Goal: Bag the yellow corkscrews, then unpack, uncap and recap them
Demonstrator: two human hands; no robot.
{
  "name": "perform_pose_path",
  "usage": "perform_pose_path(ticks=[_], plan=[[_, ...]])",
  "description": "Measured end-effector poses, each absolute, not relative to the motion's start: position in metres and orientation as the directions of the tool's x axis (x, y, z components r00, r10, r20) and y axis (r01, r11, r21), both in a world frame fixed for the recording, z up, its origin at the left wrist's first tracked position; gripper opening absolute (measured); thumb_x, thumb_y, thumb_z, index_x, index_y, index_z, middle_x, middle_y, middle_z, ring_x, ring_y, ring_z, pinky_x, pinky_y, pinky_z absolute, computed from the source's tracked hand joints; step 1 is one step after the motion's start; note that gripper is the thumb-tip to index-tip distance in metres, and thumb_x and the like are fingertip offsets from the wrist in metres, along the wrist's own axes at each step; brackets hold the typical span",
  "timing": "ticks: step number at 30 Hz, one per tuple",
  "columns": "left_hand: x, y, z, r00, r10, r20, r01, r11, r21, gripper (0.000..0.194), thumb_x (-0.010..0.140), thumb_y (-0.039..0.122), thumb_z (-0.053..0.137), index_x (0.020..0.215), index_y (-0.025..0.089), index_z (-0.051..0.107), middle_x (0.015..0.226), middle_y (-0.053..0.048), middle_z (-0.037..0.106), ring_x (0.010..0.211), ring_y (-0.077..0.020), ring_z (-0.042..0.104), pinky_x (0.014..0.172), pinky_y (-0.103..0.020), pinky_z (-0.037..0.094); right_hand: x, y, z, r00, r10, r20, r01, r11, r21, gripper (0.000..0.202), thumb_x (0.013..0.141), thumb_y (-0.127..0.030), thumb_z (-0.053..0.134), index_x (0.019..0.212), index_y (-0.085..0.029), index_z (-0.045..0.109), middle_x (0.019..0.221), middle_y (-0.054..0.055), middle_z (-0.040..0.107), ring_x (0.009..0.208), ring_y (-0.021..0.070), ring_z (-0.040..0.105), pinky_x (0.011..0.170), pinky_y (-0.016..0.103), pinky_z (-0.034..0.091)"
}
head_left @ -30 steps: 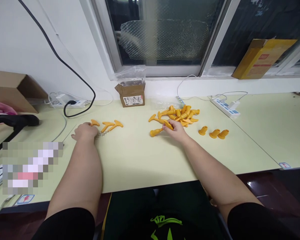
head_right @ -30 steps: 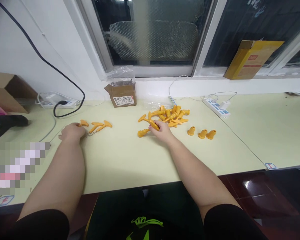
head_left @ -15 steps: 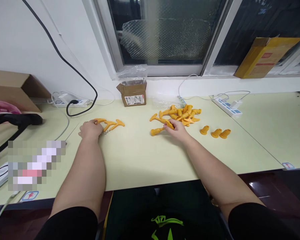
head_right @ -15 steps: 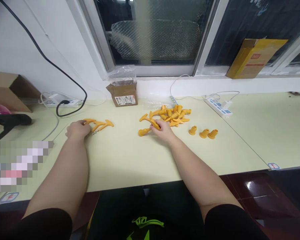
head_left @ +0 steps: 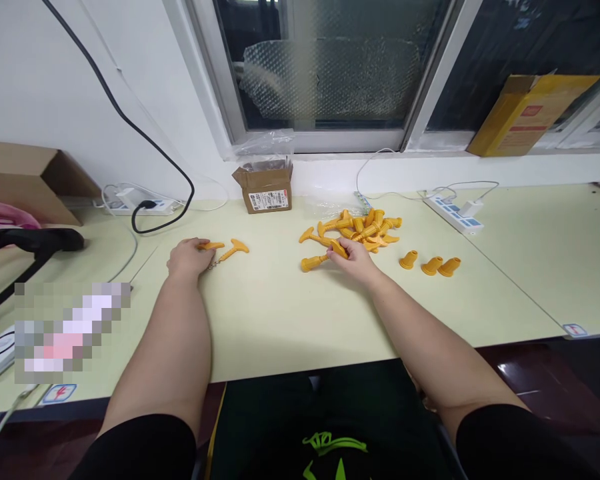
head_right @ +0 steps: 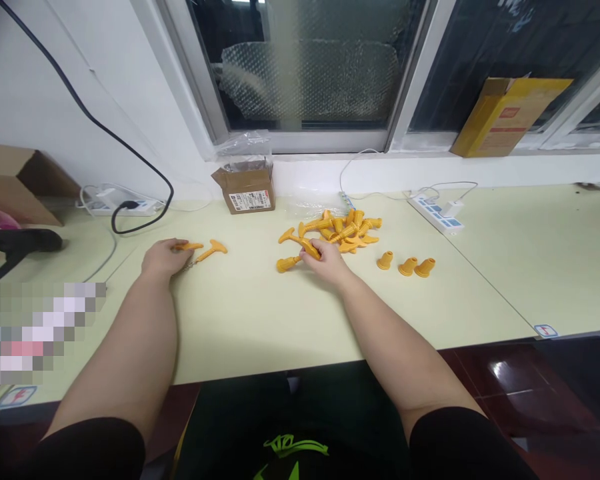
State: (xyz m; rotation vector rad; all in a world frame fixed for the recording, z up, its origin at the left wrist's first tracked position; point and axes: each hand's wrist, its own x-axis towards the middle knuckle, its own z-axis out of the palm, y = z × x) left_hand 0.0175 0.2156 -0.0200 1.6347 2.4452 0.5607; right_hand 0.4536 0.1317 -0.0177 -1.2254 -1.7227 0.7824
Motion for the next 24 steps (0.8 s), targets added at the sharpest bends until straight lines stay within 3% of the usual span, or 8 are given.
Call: perform_pose_path(ticks=[4, 8, 11, 13, 16, 20, 24], plan=[[0.015, 0.215, -0.020, -0.465, 0.880, 0.101, 0.824, 0.388, 0.413, 0.047, 0.080, 0.044, 0.074, 0.123, 0.025, 0.073, 0.145, -0.017, 0.060, 0.133, -0.0416, 0.055, 0.109, -0.057, 0.045, 0.455, 0.132, -0.018, -0.147, 0.949, 0.278, 0.415, 0.314, -0.854, 0.021, 0.086, -0.041, 0.065, 0.081, -0.021, 0.063, 0.068, -0.003, 0.048, 0.065, 0.0149, 0.044, 0.063, 0.030, 0.034], [0.026, 0.208, -0.012, -0.439, 0.875, 0.204, 0.846, 0.326, 0.422, 0.042, 0.084, 0.046, 0.070, 0.123, 0.029, 0.073, 0.149, -0.014, 0.058, 0.141, -0.0400, 0.047, 0.116, -0.062, 0.035, 0.455, 0.133, -0.019, -0.166, 0.947, 0.274, 0.419, 0.319, -0.850, 0.020, 0.086, -0.040, 0.065, 0.084, -0.021, 0.065, 0.071, -0.003, 0.051, 0.067, 0.0156, 0.046, 0.065, 0.030, 0.036], [0.039, 0.201, -0.001, -0.323, 0.903, 0.283, 0.883, 0.180, 0.434, 0.038, 0.088, 0.046, 0.065, 0.122, 0.030, 0.072, 0.139, -0.009, 0.065, 0.134, -0.0340, 0.056, 0.114, -0.053, 0.041, 0.455, 0.133, -0.019, -0.166, 0.946, 0.278, 0.417, 0.323, -0.849, 0.019, 0.086, -0.040, 0.065, 0.085, -0.021, 0.065, 0.070, -0.003, 0.050, 0.067, 0.0157, 0.046, 0.065, 0.030, 0.036], [0.046, 0.198, 0.004, -0.239, 0.955, 0.178, 0.873, 0.131, 0.470, 0.042, 0.083, 0.047, 0.068, 0.122, 0.030, 0.071, 0.124, -0.006, 0.072, 0.115, -0.0293, 0.067, 0.100, -0.043, 0.051, 0.455, 0.133, -0.020, -0.163, 0.946, 0.278, 0.416, 0.322, -0.851, 0.020, 0.086, -0.040, 0.064, 0.085, -0.021, 0.065, 0.070, -0.003, 0.050, 0.066, 0.0155, 0.046, 0.065, 0.030, 0.036], [0.056, 0.196, 0.006, -0.178, 0.984, -0.023, 0.863, 0.167, 0.477, 0.045, 0.072, 0.044, 0.077, 0.114, 0.029, 0.071, 0.109, -0.001, 0.077, 0.097, -0.0251, 0.072, 0.085, -0.035, 0.054, 0.455, 0.133, -0.020, -0.162, 0.947, 0.277, 0.419, 0.320, -0.850, 0.020, 0.087, -0.041, 0.064, 0.085, -0.020, 0.066, 0.069, -0.003, 0.048, 0.065, 0.0154, 0.045, 0.064, 0.030, 0.035], [0.060, 0.195, 0.005, -0.240, 0.967, -0.086, 0.846, 0.252, 0.470, 0.031, 0.067, 0.032, 0.076, 0.096, 0.024, 0.069, 0.105, -0.002, 0.078, 0.092, -0.0245, 0.073, 0.080, -0.033, 0.053, 0.455, 0.134, -0.021, -0.159, 0.949, 0.273, 0.419, 0.315, -0.851, 0.021, 0.086, -0.041, 0.064, 0.084, -0.021, 0.064, 0.069, -0.003, 0.047, 0.065, 0.0155, 0.044, 0.064, 0.030, 0.035], [0.056, 0.197, 0.005, -0.335, 0.932, -0.138, 0.821, 0.361, 0.442, 0.033, 0.063, 0.030, 0.078, 0.093, 0.024, 0.066, 0.095, -0.002, 0.079, 0.085, -0.0254, 0.074, 0.079, -0.036, 0.054, 0.455, 0.134, -0.020, -0.165, 0.948, 0.272, 0.411, 0.317, -0.855, 0.021, 0.086, -0.042, 0.064, 0.083, -0.021, 0.063, 0.069, -0.003, 0.047, 0.065, 0.0152, 0.043, 0.064, 0.030, 0.034]])
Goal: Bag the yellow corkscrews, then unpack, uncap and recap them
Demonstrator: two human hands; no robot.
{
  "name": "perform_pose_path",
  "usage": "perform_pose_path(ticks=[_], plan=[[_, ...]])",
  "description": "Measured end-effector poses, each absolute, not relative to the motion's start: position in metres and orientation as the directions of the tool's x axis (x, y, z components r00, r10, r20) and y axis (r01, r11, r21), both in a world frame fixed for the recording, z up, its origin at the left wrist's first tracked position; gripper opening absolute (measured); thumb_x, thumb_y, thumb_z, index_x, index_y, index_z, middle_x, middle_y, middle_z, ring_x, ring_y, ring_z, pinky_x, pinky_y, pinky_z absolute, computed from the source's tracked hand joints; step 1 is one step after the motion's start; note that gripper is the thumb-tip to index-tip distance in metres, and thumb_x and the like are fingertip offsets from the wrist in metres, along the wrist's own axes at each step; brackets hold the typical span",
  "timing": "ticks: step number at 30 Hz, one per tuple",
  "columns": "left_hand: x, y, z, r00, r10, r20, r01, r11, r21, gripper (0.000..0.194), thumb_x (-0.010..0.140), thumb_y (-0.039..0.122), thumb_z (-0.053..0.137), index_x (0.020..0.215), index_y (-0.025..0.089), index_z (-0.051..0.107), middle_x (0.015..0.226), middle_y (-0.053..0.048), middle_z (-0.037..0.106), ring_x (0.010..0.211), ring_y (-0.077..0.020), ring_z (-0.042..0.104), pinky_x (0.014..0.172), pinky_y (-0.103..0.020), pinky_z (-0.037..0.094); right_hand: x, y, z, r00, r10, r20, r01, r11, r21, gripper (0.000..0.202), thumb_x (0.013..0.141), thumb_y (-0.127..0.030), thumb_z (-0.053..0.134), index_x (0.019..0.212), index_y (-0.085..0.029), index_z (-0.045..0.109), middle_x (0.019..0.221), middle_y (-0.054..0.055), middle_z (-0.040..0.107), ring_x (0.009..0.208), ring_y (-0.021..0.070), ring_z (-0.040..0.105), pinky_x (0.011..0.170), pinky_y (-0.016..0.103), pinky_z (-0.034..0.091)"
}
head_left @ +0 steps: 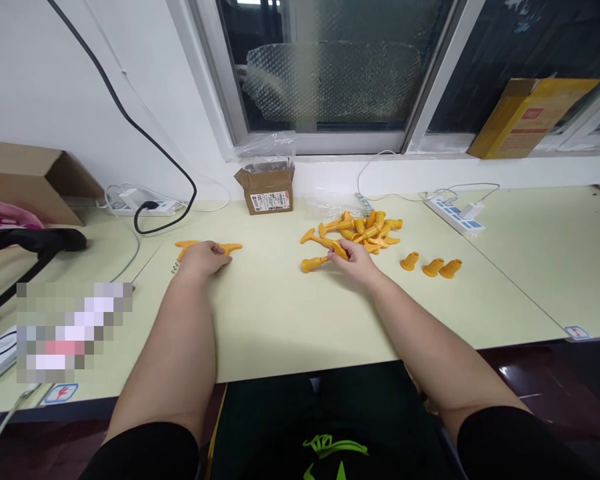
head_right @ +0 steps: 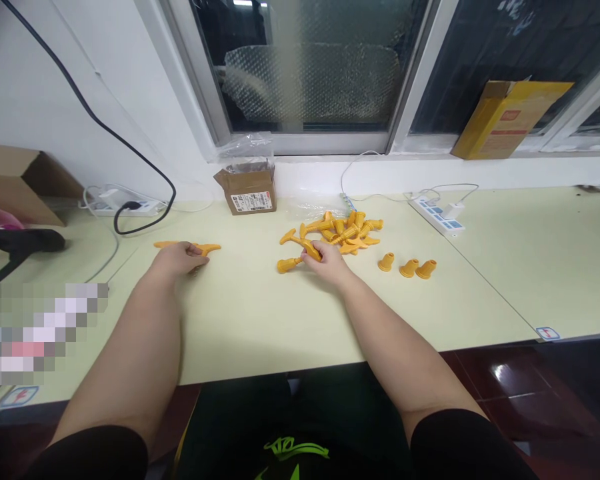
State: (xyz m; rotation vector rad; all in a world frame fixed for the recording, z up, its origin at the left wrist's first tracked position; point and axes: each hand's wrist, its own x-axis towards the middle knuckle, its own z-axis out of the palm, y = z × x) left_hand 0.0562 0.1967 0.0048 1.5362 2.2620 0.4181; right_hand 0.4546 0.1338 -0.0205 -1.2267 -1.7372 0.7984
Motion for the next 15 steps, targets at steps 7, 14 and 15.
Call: perform_pose_path(ticks=[7, 14, 15], plan=[[0.048, 0.199, 0.004, -0.385, 0.918, -0.093, 0.817, 0.386, 0.428, 0.033, 0.060, 0.029, 0.080, 0.091, 0.024, 0.068, 0.087, -0.005, 0.078, 0.084, -0.0296, 0.073, 0.078, -0.040, 0.054, 0.454, 0.133, -0.020, -0.158, 0.949, 0.273, 0.414, 0.315, -0.854, 0.020, 0.087, -0.040, 0.065, 0.084, -0.020, 0.065, 0.069, -0.003, 0.048, 0.064, 0.0146, 0.043, 0.064, 0.030, 0.034], [0.080, 0.192, 0.011, -0.171, 0.944, 0.281, 0.887, 0.023, 0.462, 0.033, 0.081, 0.039, 0.069, 0.108, 0.021, 0.070, 0.104, -0.009, 0.073, 0.094, -0.0269, 0.069, 0.082, -0.038, 0.053, 0.453, 0.137, -0.024, -0.109, 0.952, 0.286, 0.307, 0.306, -0.901, 0.026, 0.088, -0.047, 0.067, 0.088, -0.022, 0.061, 0.074, -0.003, 0.055, 0.066, 0.0145, 0.048, 0.065, 0.029, 0.038], [0.094, 0.189, 0.010, -0.061, 0.945, 0.322, 0.879, -0.101, 0.465, 0.032, 0.085, 0.040, 0.065, 0.109, 0.021, 0.071, 0.105, -0.009, 0.072, 0.096, -0.0259, 0.069, 0.085, -0.037, 0.053, 0.452, 0.138, -0.025, -0.103, 0.957, 0.271, 0.265, 0.289, -0.920, 0.028, 0.088, -0.049, 0.068, 0.087, -0.022, 0.059, 0.073, -0.003, 0.055, 0.065, 0.0143, 0.049, 0.064, 0.029, 0.039]])
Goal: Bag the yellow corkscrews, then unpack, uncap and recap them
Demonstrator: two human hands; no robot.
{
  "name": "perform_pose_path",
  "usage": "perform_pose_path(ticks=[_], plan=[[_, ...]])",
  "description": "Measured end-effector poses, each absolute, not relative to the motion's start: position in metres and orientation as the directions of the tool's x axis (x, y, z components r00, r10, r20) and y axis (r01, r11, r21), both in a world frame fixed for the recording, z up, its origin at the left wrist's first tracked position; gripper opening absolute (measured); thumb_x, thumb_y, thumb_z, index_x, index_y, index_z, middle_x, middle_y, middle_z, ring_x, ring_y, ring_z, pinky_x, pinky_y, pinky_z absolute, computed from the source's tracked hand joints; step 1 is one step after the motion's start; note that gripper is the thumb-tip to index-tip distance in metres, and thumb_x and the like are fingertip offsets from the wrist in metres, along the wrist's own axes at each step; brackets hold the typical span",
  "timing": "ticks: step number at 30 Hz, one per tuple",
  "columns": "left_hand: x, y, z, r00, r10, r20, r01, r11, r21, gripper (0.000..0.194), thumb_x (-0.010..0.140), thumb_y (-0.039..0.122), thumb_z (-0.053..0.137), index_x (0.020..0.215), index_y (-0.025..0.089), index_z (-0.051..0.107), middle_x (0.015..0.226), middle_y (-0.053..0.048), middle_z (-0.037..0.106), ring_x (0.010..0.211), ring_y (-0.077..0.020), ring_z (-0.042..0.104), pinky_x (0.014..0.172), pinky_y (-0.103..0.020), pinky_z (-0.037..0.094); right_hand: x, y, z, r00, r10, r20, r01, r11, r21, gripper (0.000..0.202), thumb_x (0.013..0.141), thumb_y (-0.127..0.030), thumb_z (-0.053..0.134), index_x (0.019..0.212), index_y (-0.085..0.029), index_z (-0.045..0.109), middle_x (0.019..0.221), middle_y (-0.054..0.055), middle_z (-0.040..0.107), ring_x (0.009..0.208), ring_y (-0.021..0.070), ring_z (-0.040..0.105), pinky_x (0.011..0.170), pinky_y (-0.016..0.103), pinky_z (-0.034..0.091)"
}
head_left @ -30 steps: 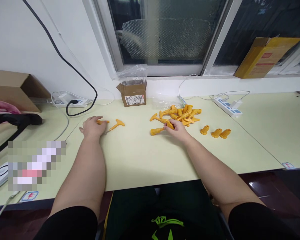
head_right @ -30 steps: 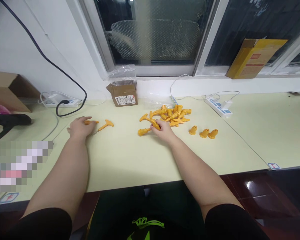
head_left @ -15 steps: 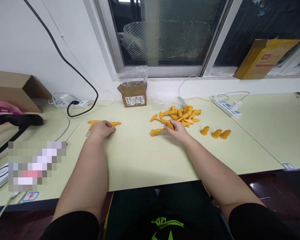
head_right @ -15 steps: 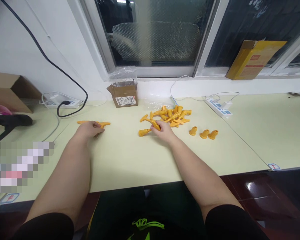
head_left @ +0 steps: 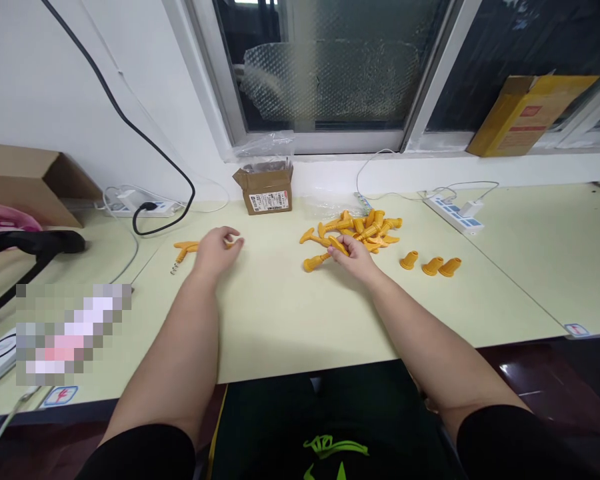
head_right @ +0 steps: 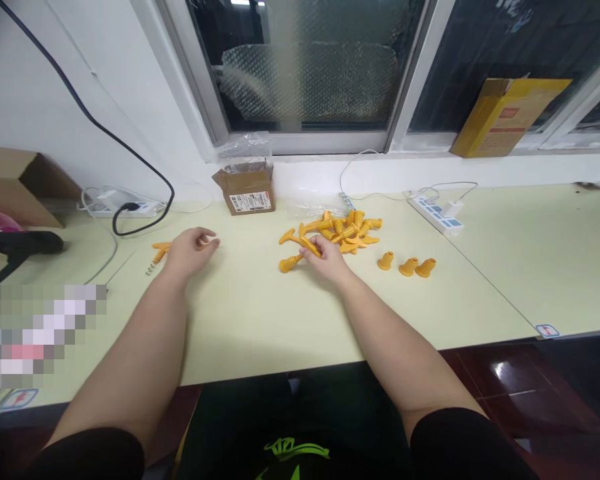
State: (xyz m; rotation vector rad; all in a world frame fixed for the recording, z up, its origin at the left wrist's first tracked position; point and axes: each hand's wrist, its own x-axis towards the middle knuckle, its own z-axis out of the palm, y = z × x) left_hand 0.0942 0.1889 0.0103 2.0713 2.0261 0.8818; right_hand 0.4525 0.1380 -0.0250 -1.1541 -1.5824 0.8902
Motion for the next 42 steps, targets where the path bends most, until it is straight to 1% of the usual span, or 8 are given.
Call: perform_pose_path(ticks=[6, 10, 16, 24, 29, 34, 39, 42], plan=[[0.197, 0.152, -0.003, 0.572, 0.795, 0.203, 0.572, -0.564, 0.596, 0.043, 0.087, 0.048, 0.068, 0.121, 0.022, 0.069, 0.122, -0.008, 0.073, 0.111, -0.0259, 0.068, 0.095, -0.035, 0.053, 0.446, 0.144, -0.027, -0.187, 0.978, 0.088, -0.059, 0.078, -0.995, 0.042, 0.079, -0.060, 0.076, 0.084, -0.023, 0.057, 0.065, -0.002, 0.064, 0.059, 0.0145, 0.059, 0.061, 0.029, 0.049], [0.229, 0.137, -0.012, 0.547, 0.811, 0.206, 0.591, -0.549, 0.591, 0.038, 0.093, 0.047, 0.063, 0.120, 0.022, 0.069, 0.118, -0.007, 0.076, 0.106, -0.0270, 0.070, 0.095, -0.038, 0.052, 0.446, 0.145, -0.025, -0.170, 0.984, -0.059, -0.189, -0.092, -0.978, 0.039, 0.076, -0.051, 0.081, 0.088, -0.023, 0.056, 0.063, -0.001, 0.068, 0.055, 0.0139, 0.061, 0.059, 0.028, 0.052], [0.227, 0.144, -0.014, 0.491, 0.788, 0.370, 0.579, -0.613, 0.537, 0.036, 0.095, 0.049, 0.062, 0.113, 0.019, 0.069, 0.112, -0.010, 0.074, 0.103, -0.0262, 0.068, 0.093, -0.037, 0.050, 0.453, 0.142, -0.020, -0.185, 0.951, -0.249, -0.154, -0.278, -0.948, 0.032, 0.081, -0.047, 0.078, 0.082, -0.022, 0.058, 0.060, 0.001, 0.065, 0.049, 0.0130, 0.054, 0.051, 0.028, 0.048], [0.215, 0.150, -0.013, 0.398, 0.908, 0.132, 0.511, -0.339, 0.790, 0.047, 0.095, 0.063, 0.054, 0.096, 0.019, 0.072, 0.081, -0.004, 0.074, 0.077, -0.0207, 0.066, 0.075, -0.032, 0.048, 0.465, 0.139, -0.011, -0.211, 0.938, 0.274, 0.105, 0.301, -0.948, 0.029, 0.080, -0.043, 0.078, 0.095, -0.023, 0.063, 0.101, 0.001, 0.066, 0.084, 0.0153, 0.060, 0.076, 0.030, 0.048], [0.210, 0.156, -0.020, 0.320, 0.939, 0.126, 0.362, -0.245, 0.900, 0.044, 0.094, 0.063, 0.055, 0.104, 0.021, 0.062, 0.085, -0.004, 0.073, 0.080, -0.0196, 0.070, 0.084, -0.035, 0.051, 0.468, 0.144, -0.018, -0.089, 0.954, 0.287, 0.154, 0.298, -0.942, 0.035, 0.084, -0.048, 0.073, 0.105, -0.024, 0.061, 0.095, 0.003, 0.066, 0.076, 0.0173, 0.060, 0.072, 0.034, 0.050], [0.213, 0.153, -0.016, 0.474, 0.878, 0.066, 0.219, -0.190, 0.957, 0.056, 0.087, 0.067, 0.065, 0.117, 0.020, 0.063, 0.088, -0.005, 0.072, 0.091, -0.0221, 0.070, 0.089, -0.038, 0.052, 0.474, 0.152, -0.020, 0.164, 0.952, 0.258, 0.073, 0.249, -0.966, 0.042, 0.084, -0.049, 0.073, 0.110, -0.028, 0.049, 0.071, -0.003, 0.058, 0.056, 0.0158, 0.051, 0.054, 0.031, 0.043], [0.220, 0.142, -0.003, 0.503, 0.856, 0.121, 0.266, -0.286, 0.921, 0.059, 0.089, 0.073, 0.058, 0.098, 0.017, 0.072, 0.100, -0.011, 0.072, 0.101, -0.0258, 0.066, 0.096, -0.039, 0.050, 0.468, 0.146, -0.017, 0.051, 0.938, 0.344, 0.203, 0.328, -0.923, 0.028, 0.090, -0.052, 0.065, 0.098, -0.027, 0.055, 0.068, -0.004, 0.055, 0.056, 0.0147, 0.053, 0.054, 0.029, 0.044], [0.225, 0.137, -0.002, 0.489, 0.862, 0.132, 0.202, -0.259, 0.944, 0.056, 0.088, 0.072, 0.062, 0.105, 0.020, 0.074, 0.117, -0.011, 0.070, 0.113, -0.0267, 0.064, 0.103, -0.041, 0.048, 0.454, 0.137, -0.016, -0.065, 0.943, 0.327, 0.169, 0.334, -0.927, 0.028, 0.091, -0.053, 0.064, 0.097, -0.026, 0.058, 0.072, -0.003, 0.057, 0.058, 0.0141, 0.056, 0.057, 0.029, 0.048]])
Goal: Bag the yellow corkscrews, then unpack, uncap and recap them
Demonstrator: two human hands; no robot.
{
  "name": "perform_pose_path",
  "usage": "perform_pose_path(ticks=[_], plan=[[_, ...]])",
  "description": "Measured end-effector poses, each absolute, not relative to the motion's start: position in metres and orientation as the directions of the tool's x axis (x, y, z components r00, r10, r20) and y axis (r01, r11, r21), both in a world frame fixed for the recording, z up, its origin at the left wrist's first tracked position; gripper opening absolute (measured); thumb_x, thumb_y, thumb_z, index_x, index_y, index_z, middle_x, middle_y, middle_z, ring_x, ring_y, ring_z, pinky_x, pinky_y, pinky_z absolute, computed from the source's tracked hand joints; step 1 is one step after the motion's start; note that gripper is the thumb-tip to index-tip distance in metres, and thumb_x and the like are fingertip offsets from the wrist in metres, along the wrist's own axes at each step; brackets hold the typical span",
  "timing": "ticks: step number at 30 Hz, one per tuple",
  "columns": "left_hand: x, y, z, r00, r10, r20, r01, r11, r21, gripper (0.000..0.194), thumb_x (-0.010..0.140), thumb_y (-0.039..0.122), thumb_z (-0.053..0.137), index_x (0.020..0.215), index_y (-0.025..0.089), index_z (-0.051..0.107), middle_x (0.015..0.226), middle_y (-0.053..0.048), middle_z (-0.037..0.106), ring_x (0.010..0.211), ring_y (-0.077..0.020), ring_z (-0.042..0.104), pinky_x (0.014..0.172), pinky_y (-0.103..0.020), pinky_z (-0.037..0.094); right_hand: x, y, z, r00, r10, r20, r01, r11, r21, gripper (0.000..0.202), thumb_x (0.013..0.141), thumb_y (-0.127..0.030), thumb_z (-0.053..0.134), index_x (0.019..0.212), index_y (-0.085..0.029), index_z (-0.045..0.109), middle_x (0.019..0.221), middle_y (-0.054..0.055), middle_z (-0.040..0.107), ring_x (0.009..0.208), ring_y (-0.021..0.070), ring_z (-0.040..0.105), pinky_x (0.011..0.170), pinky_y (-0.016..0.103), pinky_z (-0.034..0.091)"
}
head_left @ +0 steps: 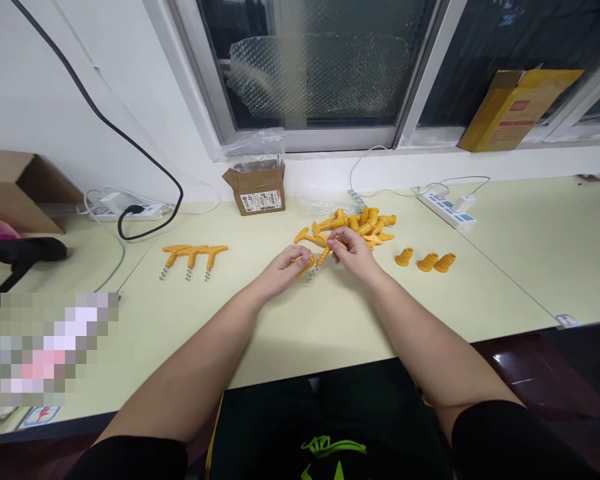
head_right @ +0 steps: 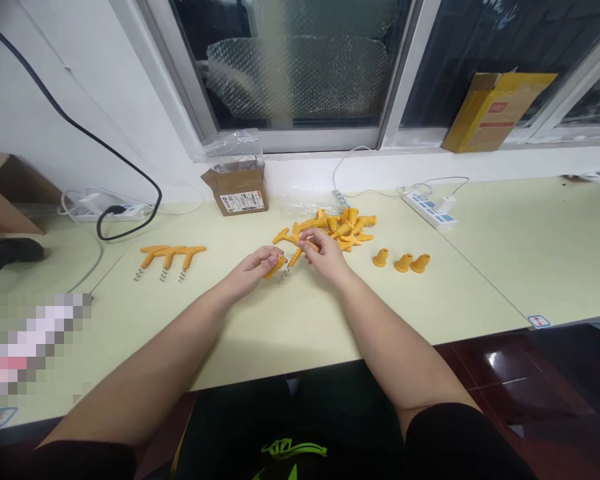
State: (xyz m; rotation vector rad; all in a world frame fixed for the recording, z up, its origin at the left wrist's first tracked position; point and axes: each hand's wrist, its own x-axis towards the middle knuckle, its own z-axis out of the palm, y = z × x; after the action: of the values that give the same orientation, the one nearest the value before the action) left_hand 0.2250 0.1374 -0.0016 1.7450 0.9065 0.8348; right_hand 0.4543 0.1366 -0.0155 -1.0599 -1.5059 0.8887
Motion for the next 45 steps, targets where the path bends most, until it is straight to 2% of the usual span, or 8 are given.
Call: perform_pose_path(ticks=[6, 12, 15, 23, 27, 33, 38, 45], plan=[[0.235, 0.127, -0.003, 0.601, 0.785, -0.150, 0.026, 0.168, 0.985, 0.054, 0.081, 0.069, 0.072, 0.106, 0.021, 0.070, 0.112, -0.011, 0.070, 0.092, -0.0199, 0.068, 0.084, -0.036, 0.057, 0.435, 0.127, -0.018, -0.218, 0.924, 0.315, 0.115, 0.345, -0.932, 0.029, 0.091, -0.054, 0.066, 0.096, -0.025, 0.062, 0.086, 0.001, 0.065, 0.071, 0.0169, 0.061, 0.070, 0.033, 0.053], [0.235, 0.128, 0.002, 0.480, 0.863, -0.155, -0.049, 0.203, 0.978, 0.045, 0.086, 0.064, 0.070, 0.097, 0.021, 0.066, 0.085, -0.003, 0.060, 0.067, -0.0114, 0.055, 0.059, -0.025, 0.045, 0.441, 0.123, -0.009, -0.333, 0.816, 0.474, 0.288, 0.566, -0.772, 0.032, 0.094, -0.050, 0.065, 0.114, -0.026, 0.072, 0.127, 0.011, 0.060, 0.130, 0.0291, 0.053, 0.101, 0.044, 0.050], [0.234, 0.130, 0.002, 0.464, 0.873, -0.153, -0.061, 0.204, 0.977, 0.046, 0.086, 0.065, 0.070, 0.094, 0.020, 0.065, 0.089, -0.004, 0.061, 0.069, -0.0118, 0.055, 0.057, -0.025, 0.043, 0.440, 0.120, -0.008, -0.364, 0.770, 0.524, 0.364, 0.636, -0.680, 0.044, 0.086, -0.046, 0.077, 0.126, -0.029, 0.069, 0.127, 0.011, 0.059, 0.124, 0.0293, 0.055, 0.105, 0.047, 0.046], [0.234, 0.133, 0.001, 0.469, 0.860, -0.202, 0.065, 0.195, 0.979, 0.047, 0.095, 0.064, 0.050, 0.094, 0.021, 0.068, 0.084, -0.005, 0.064, 0.064, -0.0138, 0.053, 0.054, -0.027, 0.041, 0.439, 0.119, -0.002, -0.367, 0.757, 0.541, 0.388, 0.653, -0.651, 0.023, 0.088, -0.042, 0.075, 0.104, -0.027, 0.068, 0.104, 0.007, 0.071, 0.102, 0.0272, 0.061, 0.096, 0.045, 0.046], [0.214, 0.151, -0.003, 0.227, 0.965, -0.131, 0.317, 0.054, 0.947, 0.030, 0.091, 0.038, 0.055, 0.109, 0.020, 0.070, 0.104, -0.008, 0.071, 0.072, -0.0174, 0.060, 0.061, -0.030, 0.046, 0.458, 0.110, 0.009, -0.262, 0.836, 0.482, 0.401, 0.549, -0.734, 0.024, 0.085, -0.038, 0.075, 0.102, -0.025, 0.067, 0.100, 0.006, 0.070, 0.092, 0.0243, 0.062, 0.084, 0.040, 0.050], [0.161, 0.179, -0.007, -0.045, 0.998, 0.053, 0.774, 0.002, 0.633, 0.020, 0.085, 0.022, 0.061, 0.104, 0.023, 0.066, 0.097, -0.007, 0.074, 0.085, -0.0252, 0.067, 0.080, -0.037, 0.051, 0.514, 0.062, -0.007, 0.108, 0.964, 0.243, 0.586, 0.136, -0.799, 0.024, 0.073, -0.028, 0.072, 0.096, -0.022, 0.067, 0.095, 0.006, 0.070, 0.075, 0.0200, 0.063, 0.069, 0.036, 0.051], [0.139, 0.190, -0.010, -0.107, 0.993, 0.056, 0.872, 0.067, 0.485, 0.017, 0.081, 0.019, 0.064, 0.097, 0.024, 0.064, 0.104, -0.012, 0.076, 0.094, -0.0322, 0.069, 0.085, -0.043, 0.051, 0.572, 0.031, -0.027, 0.484, 0.848, 0.214, 0.668, -0.201, -0.716, 0.027, 0.070, -0.029, 0.070, 0.096, -0.020, 0.071, 0.090, 0.009, 0.069, 0.076, 0.0236, 0.065, 0.075, 0.042, 0.050], [0.139, 0.188, -0.009, -0.101, 0.990, 0.096, 0.909, 0.052, 0.414, 0.014, 0.078, 0.019, 0.066, 0.091, 0.023, 0.068, 0.099, -0.013, 0.078, 0.096, -0.0347, 0.069, 0.087, -0.045, 0.052, 0.607, 0.040, -0.026, 0.513, 0.831, 0.216, 0.701, -0.261, -0.664, 0.029, 0.074, -0.033, 0.069, 0.100, -0.021, 0.071, 0.093, 0.009, 0.071, 0.081, 0.0237, 0.065, 0.081, 0.042, 0.050]])
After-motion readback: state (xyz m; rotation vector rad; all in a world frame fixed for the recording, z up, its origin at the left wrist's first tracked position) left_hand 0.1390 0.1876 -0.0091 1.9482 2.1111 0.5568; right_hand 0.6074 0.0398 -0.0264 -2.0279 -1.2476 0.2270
